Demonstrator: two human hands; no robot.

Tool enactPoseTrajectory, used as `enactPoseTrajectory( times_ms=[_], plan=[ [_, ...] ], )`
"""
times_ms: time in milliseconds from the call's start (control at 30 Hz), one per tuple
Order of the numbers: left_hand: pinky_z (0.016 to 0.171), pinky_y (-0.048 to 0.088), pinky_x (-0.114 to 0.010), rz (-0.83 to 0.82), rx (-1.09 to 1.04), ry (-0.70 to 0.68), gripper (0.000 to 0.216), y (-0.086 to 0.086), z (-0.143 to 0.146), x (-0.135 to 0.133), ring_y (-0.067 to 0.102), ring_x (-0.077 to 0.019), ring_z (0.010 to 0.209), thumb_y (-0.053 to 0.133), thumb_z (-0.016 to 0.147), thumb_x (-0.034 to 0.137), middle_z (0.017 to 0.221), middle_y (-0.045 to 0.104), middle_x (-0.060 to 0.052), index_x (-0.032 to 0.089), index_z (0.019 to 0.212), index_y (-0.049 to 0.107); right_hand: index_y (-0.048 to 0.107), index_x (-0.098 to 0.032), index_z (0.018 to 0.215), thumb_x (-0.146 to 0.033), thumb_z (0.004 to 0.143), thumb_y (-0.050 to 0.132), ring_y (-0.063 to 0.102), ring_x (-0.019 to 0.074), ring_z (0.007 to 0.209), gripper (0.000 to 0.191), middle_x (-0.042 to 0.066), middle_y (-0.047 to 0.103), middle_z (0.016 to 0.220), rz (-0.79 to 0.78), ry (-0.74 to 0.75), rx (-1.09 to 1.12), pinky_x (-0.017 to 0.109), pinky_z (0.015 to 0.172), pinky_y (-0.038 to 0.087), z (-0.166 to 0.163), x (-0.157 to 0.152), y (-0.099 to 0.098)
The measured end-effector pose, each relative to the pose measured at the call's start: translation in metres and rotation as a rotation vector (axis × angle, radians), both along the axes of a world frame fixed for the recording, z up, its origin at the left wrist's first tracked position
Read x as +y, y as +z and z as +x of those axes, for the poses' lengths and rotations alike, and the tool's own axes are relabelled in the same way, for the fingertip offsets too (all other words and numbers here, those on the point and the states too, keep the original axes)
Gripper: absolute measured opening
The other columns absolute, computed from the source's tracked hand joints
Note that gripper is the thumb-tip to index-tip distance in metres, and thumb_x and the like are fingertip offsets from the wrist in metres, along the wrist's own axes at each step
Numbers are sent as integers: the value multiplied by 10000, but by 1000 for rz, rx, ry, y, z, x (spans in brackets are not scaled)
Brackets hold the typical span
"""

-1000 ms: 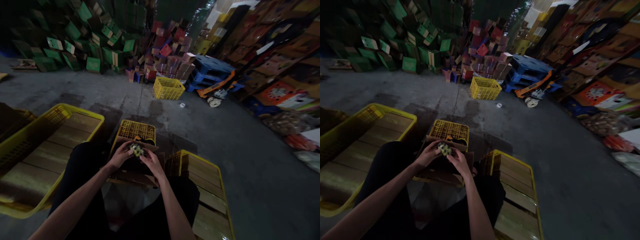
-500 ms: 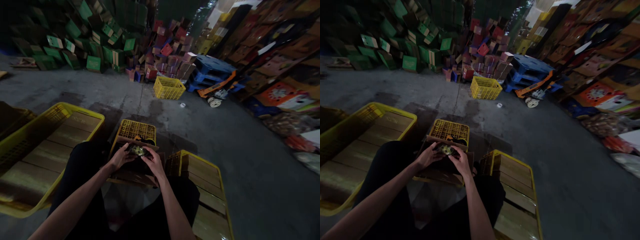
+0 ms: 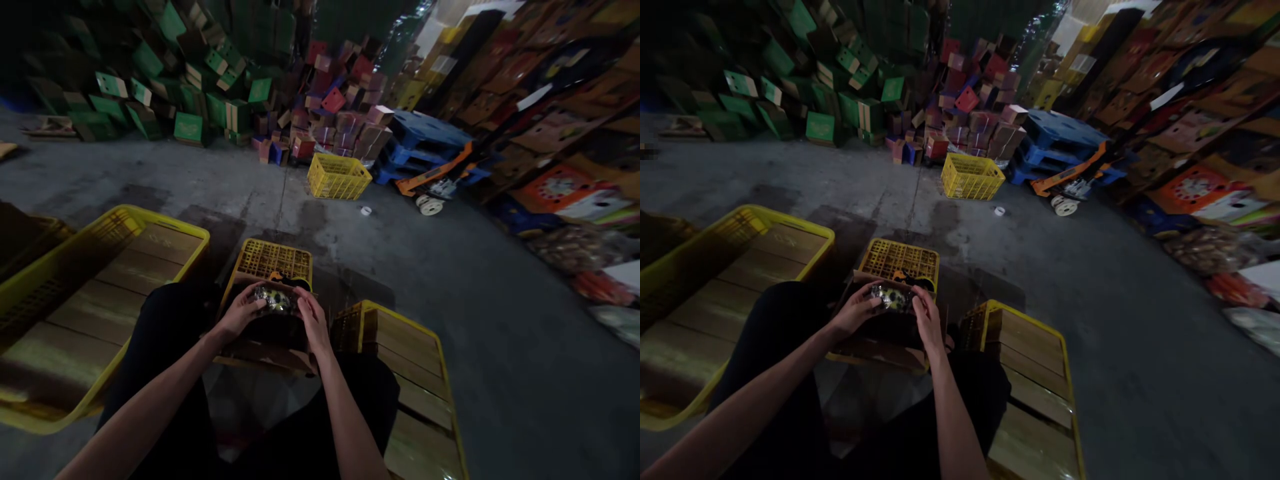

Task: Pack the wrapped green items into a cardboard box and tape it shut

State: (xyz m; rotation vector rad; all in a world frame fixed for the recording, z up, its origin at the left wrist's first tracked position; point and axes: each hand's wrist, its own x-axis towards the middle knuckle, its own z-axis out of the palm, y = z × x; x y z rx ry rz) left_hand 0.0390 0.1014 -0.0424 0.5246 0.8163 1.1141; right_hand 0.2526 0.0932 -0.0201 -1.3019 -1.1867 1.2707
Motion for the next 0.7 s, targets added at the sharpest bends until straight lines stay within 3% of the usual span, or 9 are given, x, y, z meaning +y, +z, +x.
enactPoseTrajectory(
  times_ms=[133,300,533,700],
  plan=[
    [888,530,-330,62,-1,-57,671,0,2,-2,674,-229,1015,887,665,249,1153,708,-84,225,1284,630,680,-262,1203,-563,824,686,642,300,1149,485,74,698,1238,-67,-49,3,390,868,575,-1,1,-1],
    [912,518,-342,118,61,-102,578,-3,2,-2,685,-238,994,871,686,259,1106,736,-84,193,1226,676,693,-234,1142,-542,765,740,688,260,949,489,57,740,1039,-137,-32,15,330,708,578,-1,-1,-7],
    [925,522,-359,131,94,-108,471,-9,4,-1,687,-235,987,871,705,288,1096,739,-98,160,1129,711,737,-219,991,-511,794,719,653,208,800,353,31,727,897,-48,6,-84,306,721,519,4,0,-9],
    [898,526,-340,24,8,-77,489,-11,2,1,699,-219,959,891,684,282,1066,746,-82,176,1124,707,720,-210,855,-541,794,715,607,178,693,337,4,674,760,-32,23,-79,278,661,473,1,-1,-4]
  ],
)
